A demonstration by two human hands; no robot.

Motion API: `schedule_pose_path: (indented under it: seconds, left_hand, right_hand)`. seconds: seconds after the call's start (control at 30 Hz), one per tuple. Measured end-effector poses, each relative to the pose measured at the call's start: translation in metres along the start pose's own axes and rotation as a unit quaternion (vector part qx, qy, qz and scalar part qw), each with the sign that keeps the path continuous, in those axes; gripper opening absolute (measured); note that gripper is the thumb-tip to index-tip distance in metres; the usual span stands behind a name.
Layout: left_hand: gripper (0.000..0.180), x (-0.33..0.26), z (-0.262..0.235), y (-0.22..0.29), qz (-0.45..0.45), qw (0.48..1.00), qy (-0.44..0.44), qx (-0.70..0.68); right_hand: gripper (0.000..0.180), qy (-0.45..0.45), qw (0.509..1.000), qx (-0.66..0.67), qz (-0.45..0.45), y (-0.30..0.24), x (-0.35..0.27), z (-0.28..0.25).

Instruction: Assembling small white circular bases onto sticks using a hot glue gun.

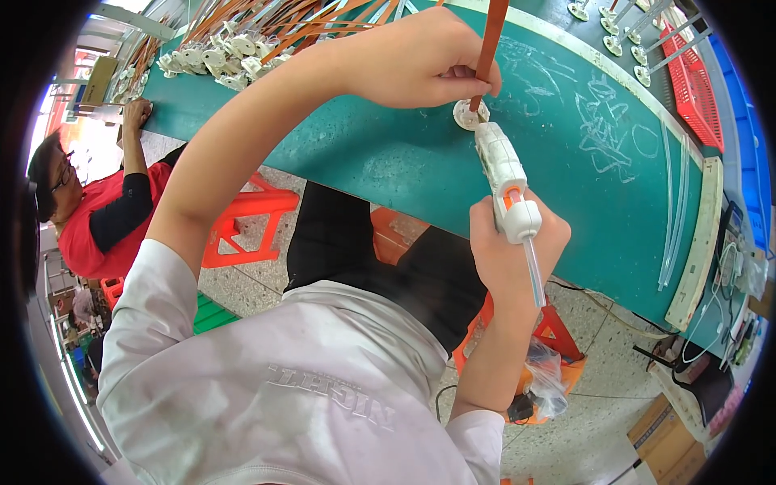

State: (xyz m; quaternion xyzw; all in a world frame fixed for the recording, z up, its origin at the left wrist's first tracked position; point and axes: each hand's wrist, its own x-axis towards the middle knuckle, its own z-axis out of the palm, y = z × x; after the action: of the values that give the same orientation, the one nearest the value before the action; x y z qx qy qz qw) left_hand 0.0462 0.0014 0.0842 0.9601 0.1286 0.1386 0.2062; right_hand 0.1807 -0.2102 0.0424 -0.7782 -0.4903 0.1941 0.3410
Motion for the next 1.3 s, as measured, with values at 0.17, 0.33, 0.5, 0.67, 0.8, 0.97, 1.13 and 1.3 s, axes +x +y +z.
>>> schedule_pose_path:
  seconds: [0.17, 0.33, 0.5, 0.67, 0.8, 0.97, 1.13, 1.3]
  left_hand:
    - [0.021, 0.000, -0.002, 0.001, -0.007, 1.000, -0.012, -0.006]
    - [0.020, 0.000, -0.002, 0.002, -0.014, 1.000, -0.021, 0.006]
    - [0.020, 0.001, -0.002, 0.003, -0.011, 1.000, -0.015, 0.005]
    - [0.020, 0.000, -0.004, 0.003, -0.012, 1.000, -0.024, 0.007]
    - [0.021, 0.000, -0.003, 0.003, -0.008, 1.000, -0.017, 0.006]
    - [0.021, 0.000, -0.003, 0.002, -0.012, 1.000, -0.016, -0.006]
    - [0.020, 0.002, -0.005, 0.004, -0.006, 1.000, -0.030, 0.006]
    - [0.020, 0.000, -0.002, -0.002, 0.005, 1.000, -0.010, 0.008]
  right_hand:
    - [0.031, -0.016, 0.999, -0.016, 0.049, 0.001, 0.000, 0.001]
    - [0.036, -0.041, 0.996, -0.043, 0.072, -0.003, 0.002, 0.000]
    - [0.013, 0.063, 0.995, 0.060, -0.056, -0.003, 0.000, 0.007]
    - [0.021, -0.016, 0.999, 0.022, -0.021, -0.007, 0.002, 0.000]
    - [0.018, -0.017, 0.997, 0.041, -0.070, -0.001, 0.001, -0.002]
    - [0.016, -0.001, 0.997, 0.049, -0.052, -0.007, 0.003, 0.000]
    - [0.017, 0.015, 0.995, 0.064, -0.070, -0.002, 0.003, 0.000]
    - [0.020, 0.019, 0.999, 0.036, -0.028, -0.002, 0.003, 0.002]
